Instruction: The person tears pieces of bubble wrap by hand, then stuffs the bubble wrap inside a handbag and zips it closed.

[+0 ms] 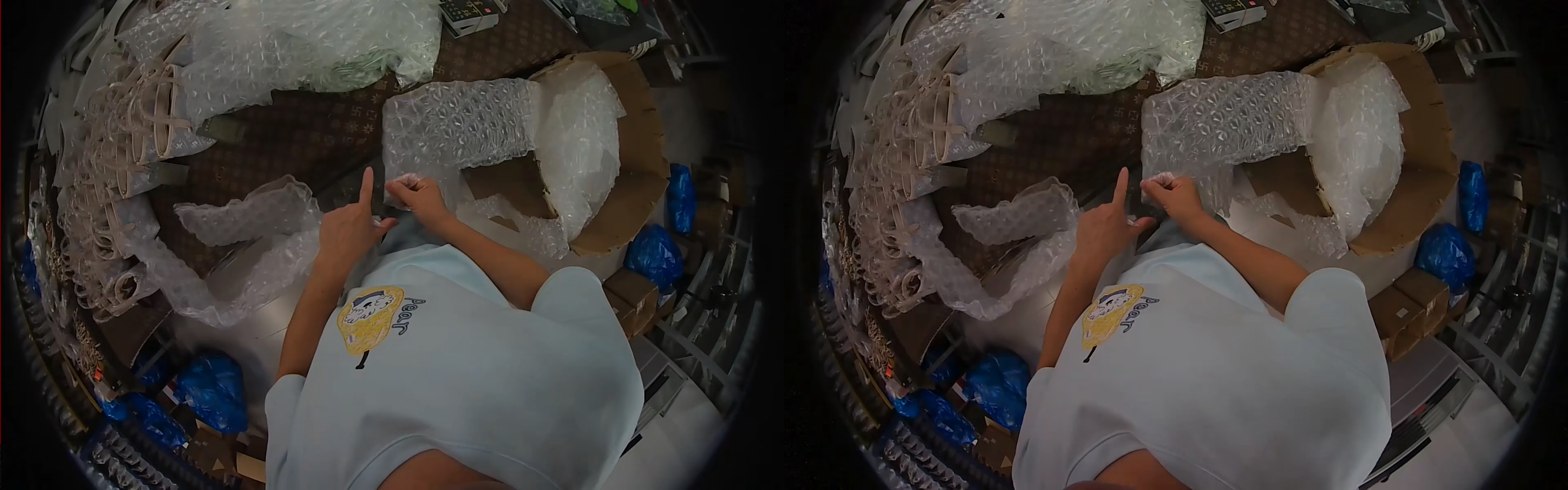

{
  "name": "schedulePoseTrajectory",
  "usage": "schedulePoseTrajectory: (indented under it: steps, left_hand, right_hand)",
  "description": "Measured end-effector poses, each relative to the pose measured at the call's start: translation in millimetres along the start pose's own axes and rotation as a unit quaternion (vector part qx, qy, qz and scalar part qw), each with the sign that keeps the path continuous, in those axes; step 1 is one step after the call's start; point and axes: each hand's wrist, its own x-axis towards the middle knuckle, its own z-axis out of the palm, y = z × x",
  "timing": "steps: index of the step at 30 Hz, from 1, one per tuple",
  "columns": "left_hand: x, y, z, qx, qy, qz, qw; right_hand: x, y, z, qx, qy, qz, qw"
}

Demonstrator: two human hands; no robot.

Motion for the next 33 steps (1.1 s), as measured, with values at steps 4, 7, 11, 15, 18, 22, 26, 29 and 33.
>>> schedulePoseTrajectory:
  steps: [4,7,11,15,18,22,26,29,33]
  left_hand:
    - [21,-5,22,0.033,0.048,-0.004,0.998]
    - [30,-18,39,-0.005,0.101,0.039,0.994]
    - [25,-21,15,-0.031,0.078,-0.026,0.996]
    - [23,-19,0,-0.03,0.046,-0.026,0.998]
    - [17,-23,-8,-0.018,0.051,-0.019,0.998]
    - [15,-27,-2,0.012,0.077,-0.037,0.996]
    - [-3,33,-25,0.015,0.028,-0.042,0.999]
    - [11,48,-8,0.01,0.038,0.013,0.999]
    - [38,36,16,-0.011,0.046,-0.019,0.999]
  right_hand:
    - [-7,0,7,0.048,-0.062,0.021,0.997]
    - [-16,-13,2,-0.085,-0.041,-0.116,0.989]
    - [-50,-85,-34,-0.445,-0.067,-0.241,0.86]
    - [-24,-59,-54,-0.69,0.101,-0.364,0.617]
    - [11,-45,-75,-0.69,0.09,-0.397,0.599]
    - [29,-43,-87,-0.633,0.029,-0.484,0.604]
    - [11,-56,-72,-0.62,-0.008,-0.455,0.639]
    - [7,-56,-61,-0.617,-0.037,-0.467,0.633]
    - [0,-56,-50,-0.564,-0.046,-0.479,0.671]
